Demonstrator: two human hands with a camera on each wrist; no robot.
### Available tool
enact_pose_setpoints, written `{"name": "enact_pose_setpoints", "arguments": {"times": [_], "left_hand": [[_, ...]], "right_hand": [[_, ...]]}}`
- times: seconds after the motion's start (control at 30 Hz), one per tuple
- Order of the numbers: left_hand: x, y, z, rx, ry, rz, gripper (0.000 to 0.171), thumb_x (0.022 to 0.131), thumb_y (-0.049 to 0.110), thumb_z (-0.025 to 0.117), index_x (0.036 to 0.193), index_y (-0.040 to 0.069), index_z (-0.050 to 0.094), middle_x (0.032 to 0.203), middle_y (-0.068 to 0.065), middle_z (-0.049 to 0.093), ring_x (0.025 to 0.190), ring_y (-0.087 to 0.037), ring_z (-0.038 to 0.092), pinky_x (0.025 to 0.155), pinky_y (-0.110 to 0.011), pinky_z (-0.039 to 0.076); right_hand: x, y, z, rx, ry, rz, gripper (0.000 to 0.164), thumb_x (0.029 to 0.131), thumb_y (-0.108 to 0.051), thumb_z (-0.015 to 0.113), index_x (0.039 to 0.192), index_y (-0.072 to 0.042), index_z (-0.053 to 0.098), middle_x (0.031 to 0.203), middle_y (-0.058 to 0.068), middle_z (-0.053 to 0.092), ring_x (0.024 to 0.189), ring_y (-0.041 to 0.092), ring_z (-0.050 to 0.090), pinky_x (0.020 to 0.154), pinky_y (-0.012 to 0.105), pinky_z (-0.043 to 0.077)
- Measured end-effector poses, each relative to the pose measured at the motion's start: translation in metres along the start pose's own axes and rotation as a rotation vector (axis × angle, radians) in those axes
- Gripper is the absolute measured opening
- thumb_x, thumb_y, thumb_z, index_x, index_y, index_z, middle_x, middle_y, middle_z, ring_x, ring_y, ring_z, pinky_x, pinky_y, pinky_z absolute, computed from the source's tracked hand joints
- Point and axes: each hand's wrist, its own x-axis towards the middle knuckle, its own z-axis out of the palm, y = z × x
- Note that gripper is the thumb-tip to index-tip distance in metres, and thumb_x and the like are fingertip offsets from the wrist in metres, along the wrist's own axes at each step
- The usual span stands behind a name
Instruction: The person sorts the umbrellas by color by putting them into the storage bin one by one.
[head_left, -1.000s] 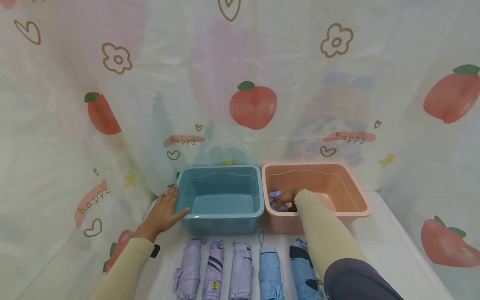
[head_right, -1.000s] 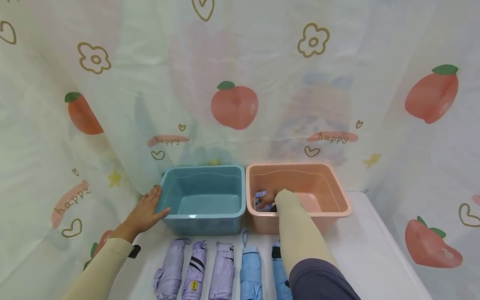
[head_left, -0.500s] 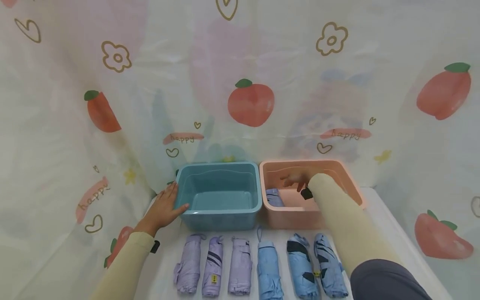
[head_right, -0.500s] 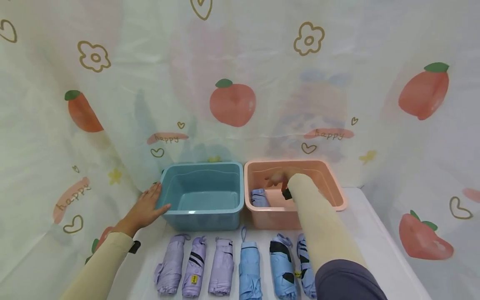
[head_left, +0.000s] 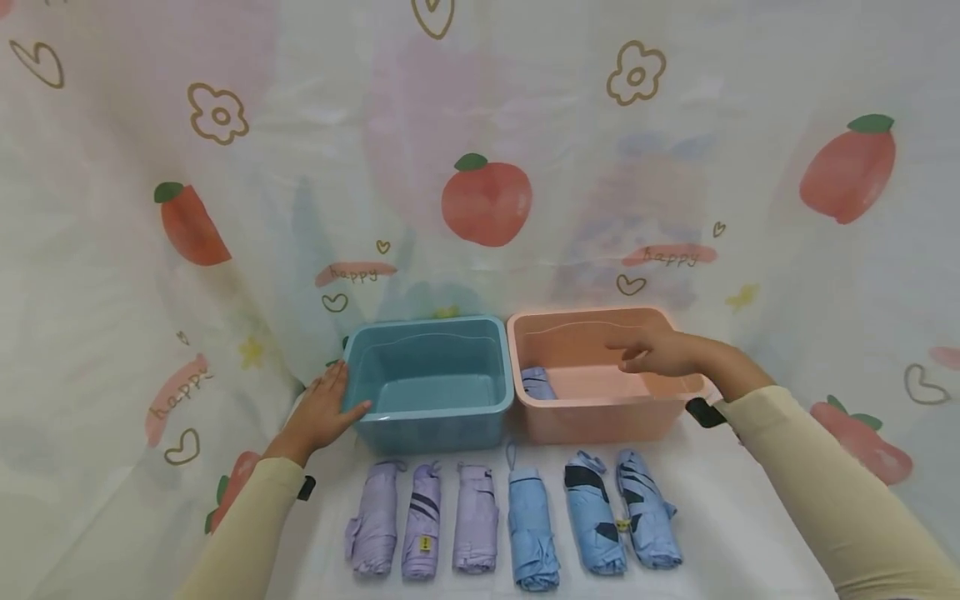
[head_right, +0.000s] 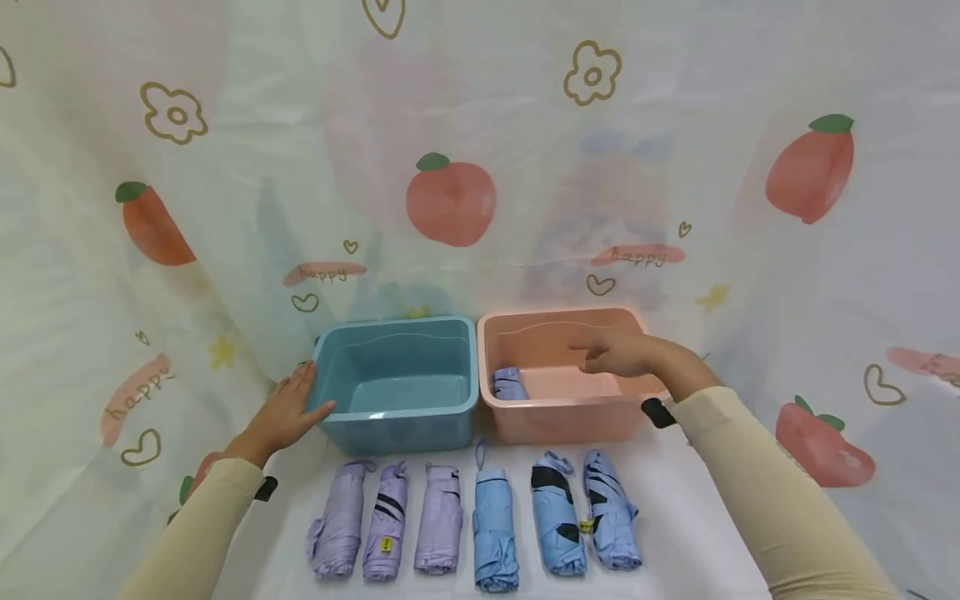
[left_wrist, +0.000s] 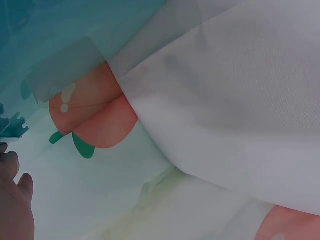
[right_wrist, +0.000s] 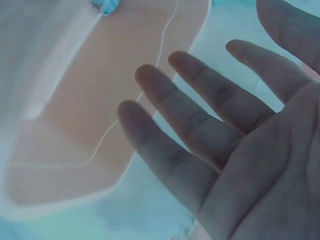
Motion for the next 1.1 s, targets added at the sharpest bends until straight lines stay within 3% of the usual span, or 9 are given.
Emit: {"name": "enact_pose_setpoints", "arguments": {"times": [0.17, 0.43, 0.63, 0.87, 1.1], "left_hand": [[0.0, -0.002, 0.002, -0.007, -0.002, -0.015, 0.096, 0.095, 0.06, 0.047, 0.151, -0.009, 0.012, 0.159, -0.022, 0.011, 0.146, -0.036, 0.011, 0.113, -0.056, 0.011], [0.003, 0.001, 0.004, -0.02, 0.035, 0.008, 0.095, 0.095, 0.06, 0.047, 0.15, -0.011, 0.017, 0.157, -0.025, 0.016, 0.144, -0.039, 0.015, 0.112, -0.058, 0.014], [-0.001, 0.001, 0.003, -0.002, 0.037, -0.004, 0.096, 0.094, 0.06, 0.048, 0.149, -0.012, 0.018, 0.156, -0.026, 0.018, 0.143, -0.041, 0.017, 0.111, -0.059, 0.016], [-0.001, 0.0, 0.005, -0.003, 0.03, -0.001, 0.096, 0.095, 0.06, 0.047, 0.15, -0.012, 0.015, 0.157, -0.025, 0.016, 0.145, -0.038, 0.014, 0.112, -0.057, 0.014], [-0.002, 0.0, 0.005, -0.015, 0.02, -0.01, 0.097, 0.095, 0.061, 0.046, 0.151, -0.011, 0.013, 0.158, -0.024, 0.012, 0.145, -0.038, 0.013, 0.113, -0.057, 0.013]], "right_hand": [[-0.041, 0.003, 0.017, 0.069, 0.055, 0.055, 0.053, 0.099, -0.027, 0.057, 0.144, -0.001, 0.045, 0.134, 0.027, 0.051, 0.112, 0.041, 0.058, 0.085, 0.054, 0.05], [-0.074, 0.034, 0.073, 0.364, 0.038, 0.163, 0.052, 0.097, -0.027, 0.06, 0.139, 0.001, 0.049, 0.118, 0.018, 0.06, 0.101, 0.036, 0.061, 0.078, 0.053, 0.053], [-0.079, 0.058, 0.127, 0.507, 0.008, 0.222, 0.047, 0.096, -0.02, 0.06, 0.135, 0.006, 0.051, 0.115, 0.019, 0.062, 0.1, 0.038, 0.061, 0.078, 0.057, 0.052], [-0.074, 0.078, 0.18, 0.548, 0.065, 0.389, 0.045, 0.091, -0.015, 0.066, 0.134, 0.0, 0.057, 0.127, 0.026, 0.055, 0.113, 0.045, 0.055, 0.082, 0.057, 0.051], [-0.069, 0.079, 0.217, 0.62, 0.081, 0.397, 0.058, 0.089, -0.02, 0.068, 0.143, -0.009, 0.05, 0.146, 0.035, 0.032, 0.121, 0.054, 0.045, 0.084, 0.056, 0.05]]}}
